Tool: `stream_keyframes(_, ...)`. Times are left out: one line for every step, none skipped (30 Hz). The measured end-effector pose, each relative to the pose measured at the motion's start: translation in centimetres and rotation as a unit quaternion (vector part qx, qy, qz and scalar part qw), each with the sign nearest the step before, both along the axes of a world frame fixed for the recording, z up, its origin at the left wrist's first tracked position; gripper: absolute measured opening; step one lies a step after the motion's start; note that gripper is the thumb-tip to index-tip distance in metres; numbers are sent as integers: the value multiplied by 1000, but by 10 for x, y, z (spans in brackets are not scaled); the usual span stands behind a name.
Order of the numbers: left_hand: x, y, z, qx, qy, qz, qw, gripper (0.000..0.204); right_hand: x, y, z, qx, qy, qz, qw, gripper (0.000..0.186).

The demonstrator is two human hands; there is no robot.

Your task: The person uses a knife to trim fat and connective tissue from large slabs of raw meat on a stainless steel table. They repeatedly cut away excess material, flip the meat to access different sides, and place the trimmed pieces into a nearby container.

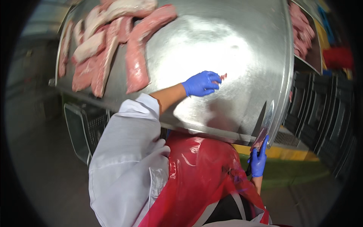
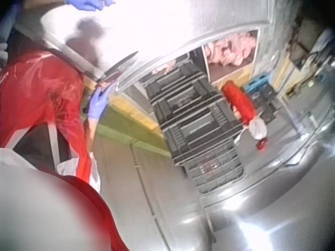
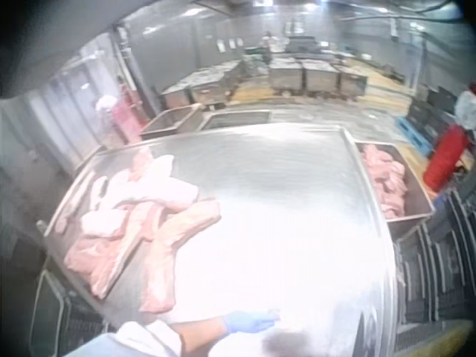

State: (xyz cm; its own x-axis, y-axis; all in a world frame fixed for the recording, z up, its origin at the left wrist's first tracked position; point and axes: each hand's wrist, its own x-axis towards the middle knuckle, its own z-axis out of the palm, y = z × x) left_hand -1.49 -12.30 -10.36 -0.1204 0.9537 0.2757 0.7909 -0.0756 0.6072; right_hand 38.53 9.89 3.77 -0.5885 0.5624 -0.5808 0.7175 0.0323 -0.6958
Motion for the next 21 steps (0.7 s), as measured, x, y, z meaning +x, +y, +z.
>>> stream_keyframes(21, -24, 1, 6, 15, 46, 999, 18, -6, 13, -2, 5, 19, 16, 1000, 76)
stream_keyframes(39, -52, 2, 13, 31, 90, 995, 13, -12, 26, -3, 10, 38, 31, 999, 76)
stream_keyframes(50, -92, 8, -46, 31, 115, 992, 12, -17, 35, 1, 23, 36, 42, 998, 76)
stream_keyframes(61, -138, 3, -51, 58, 166, 983, 13, -22, 41, 0, 24, 67, 34, 997, 76)
stream_keyframes(81, -187, 5, -75, 78, 257, 960, 12, -25, 50, -3, 34, 77, 43, 996, 75)
stream_keyframes(95, -236, 12, -165, 20, 338, 927, 9, -28, 58, -6, 43, 88, 56, 994, 75)
stream_keyframes(105, -282, 13, -134, -11, 404, 905, 7, -33, 61, -7, 51, 88, 67, 993, 75)
stream_keyframes(110, -329, 16, -181, 42, 448, 875, 7, -40, 61, -6, 58, 88, 88, 991, 74)
stream_keyframes(110, -368, 17, -227, 95, 485, 839, 8, -45, 59, -5, 64, 88, 104, 989, 74)
stream_keyframes(114, -400, 14, -201, 79, 548, 808, 9, -54, 59, -5, 71, 89, 125, 986, 74)
stream_keyframes(120, -423, 13, -173, 65, 603, 776, 11, -59, 57, -7, 59, 116, 151, 980, 75)
stream_keyframes(131, -438, 14, -187, 70, 617, 761, 11, -63, 50, -7, 49, 123, 165, 977, 76)
stream_keyframes(137, -445, 16, -197, 74, 629, 748, 12, -69, 43, -5, 43, 129, 178, 975, 76)
stream_keyframes(143, -450, 18, -208, 79, 640, 735, 13, -73, 38, -5, 35, 135, 190, 972, 77)
stream_keyframes(151, -456, 23, -275, 75, 654, 701, 22, -68, 43, -20, 61, 114, 237, 963, 79)
stream_keyframes(156, -452, 32, -335, 68, 660, 669, 33, -68, 34, -17, 45, 108, 239, 964, 80)
stream_keyframes(160, -446, 46, -395, 63, 664, 632, 45, -73, 21, -2, 22, 66, 235, 970, 80)
stream_keyframes(155, -441, 60, -454, 58, 661, 595, 56, -76, 10, 14, -1, 23, 226, 974, 81)
stream_keyframes(140, -432, 74, -461, 67, 672, 576, 72, -72, 10, 2, 27, 85, 241, 966, 81)
stream_keyframes(117, -416, 89, -400, 51, 699, 591, 73, -58, 13, -20, 57, 146, 250, 956, 81)
stream_keyframes(87, -399, 95, -338, 29, 724, 601, 74, -52, 12, -30, 89, 203, 262, 939, 80)
